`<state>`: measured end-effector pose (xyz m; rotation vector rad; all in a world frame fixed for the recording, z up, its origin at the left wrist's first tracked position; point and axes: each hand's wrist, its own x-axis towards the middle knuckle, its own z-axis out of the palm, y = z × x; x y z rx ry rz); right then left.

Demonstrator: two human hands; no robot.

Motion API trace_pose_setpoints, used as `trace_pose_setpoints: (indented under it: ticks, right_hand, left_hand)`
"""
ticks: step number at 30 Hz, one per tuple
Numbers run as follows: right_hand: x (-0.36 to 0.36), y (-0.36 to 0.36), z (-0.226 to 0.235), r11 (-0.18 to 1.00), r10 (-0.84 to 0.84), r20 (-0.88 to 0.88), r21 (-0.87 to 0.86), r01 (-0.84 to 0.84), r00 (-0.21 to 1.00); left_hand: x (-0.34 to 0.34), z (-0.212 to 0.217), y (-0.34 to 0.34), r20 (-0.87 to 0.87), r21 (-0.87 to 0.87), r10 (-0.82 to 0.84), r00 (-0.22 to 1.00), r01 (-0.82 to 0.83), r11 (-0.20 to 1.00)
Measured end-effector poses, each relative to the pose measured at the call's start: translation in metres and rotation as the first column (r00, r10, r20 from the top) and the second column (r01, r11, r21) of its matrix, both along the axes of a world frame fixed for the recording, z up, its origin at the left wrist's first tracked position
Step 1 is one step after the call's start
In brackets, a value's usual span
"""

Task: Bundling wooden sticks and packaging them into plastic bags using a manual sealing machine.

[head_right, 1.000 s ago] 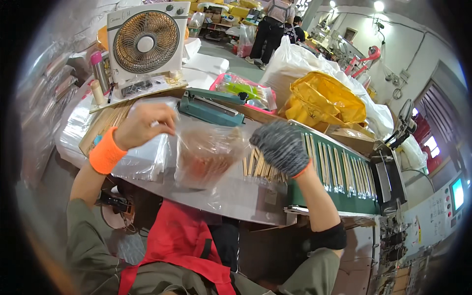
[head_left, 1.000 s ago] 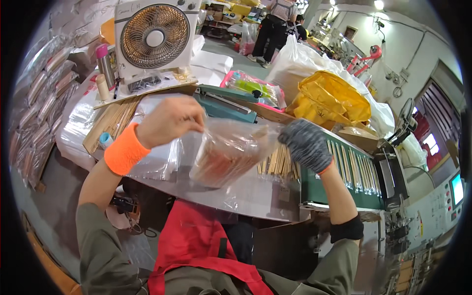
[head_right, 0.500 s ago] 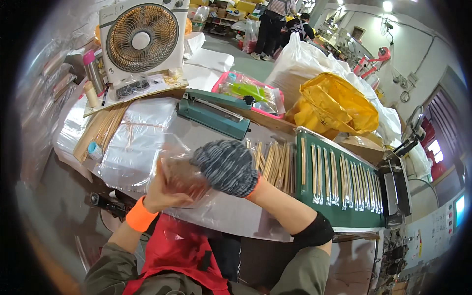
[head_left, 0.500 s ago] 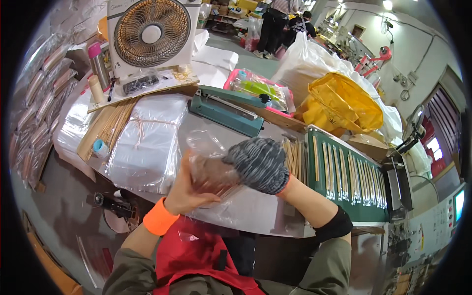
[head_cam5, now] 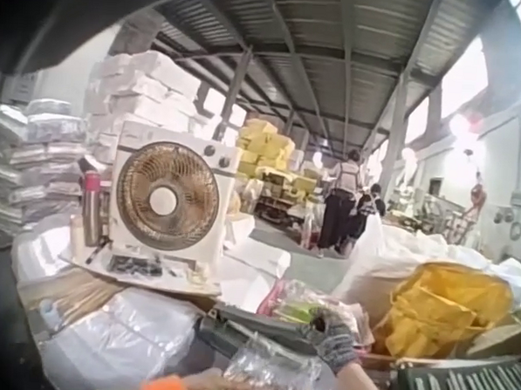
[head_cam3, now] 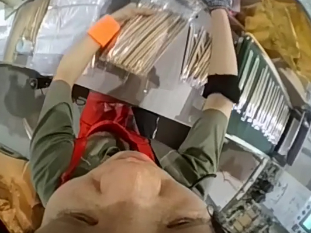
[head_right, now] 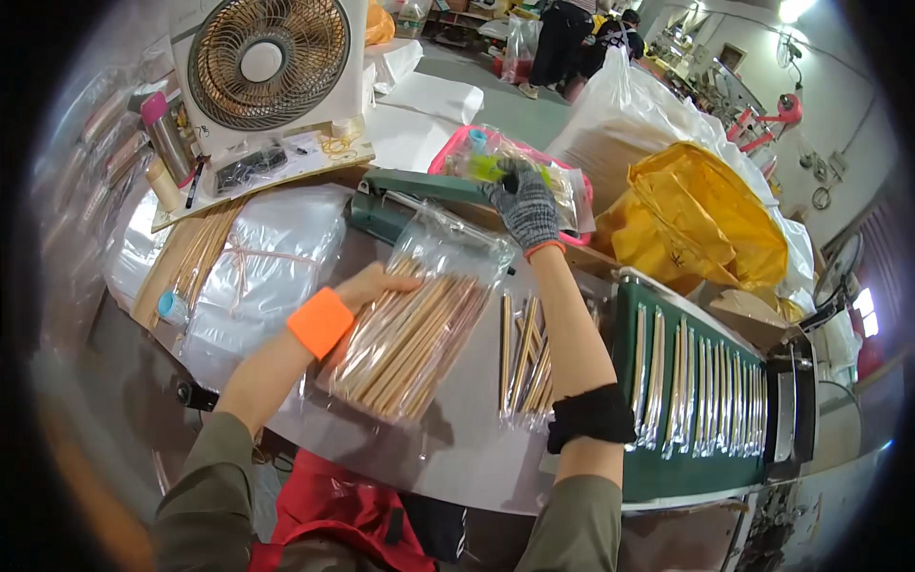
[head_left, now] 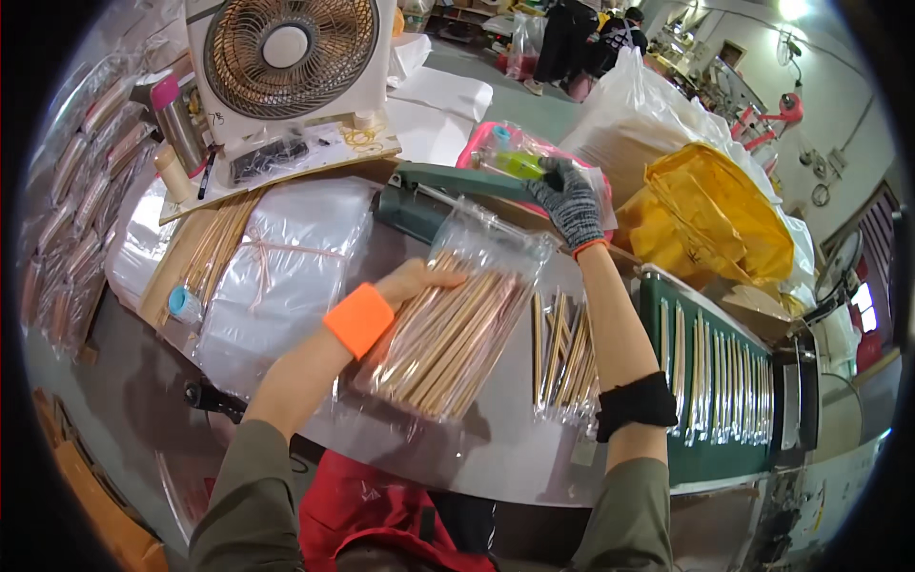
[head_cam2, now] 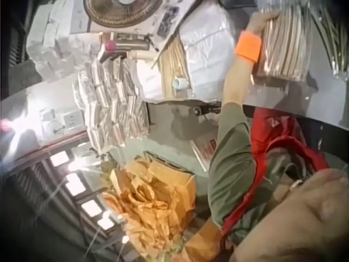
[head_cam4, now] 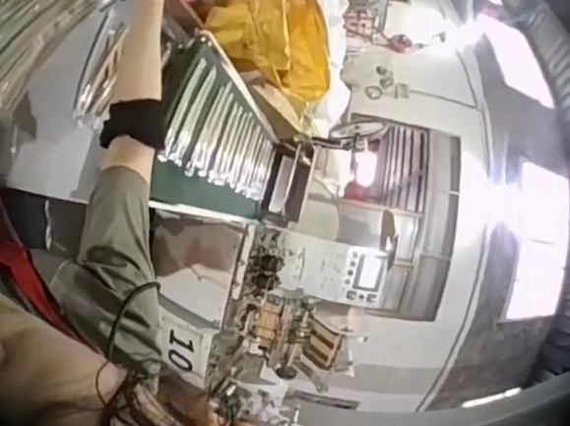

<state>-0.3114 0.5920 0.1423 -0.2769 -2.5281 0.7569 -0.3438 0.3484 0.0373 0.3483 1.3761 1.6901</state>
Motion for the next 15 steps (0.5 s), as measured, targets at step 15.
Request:
trace_pose_setpoints:
  ticks: [15]
  right_hand:
    - [-0.003,0.002,-0.113,0.955,0.068,0.003,0.291,-0.066,0.998]
  left_hand:
    - [0.103,-0.023,-0.185,-0.751,-0.144,0.267,0.604,-0.545,0.826]
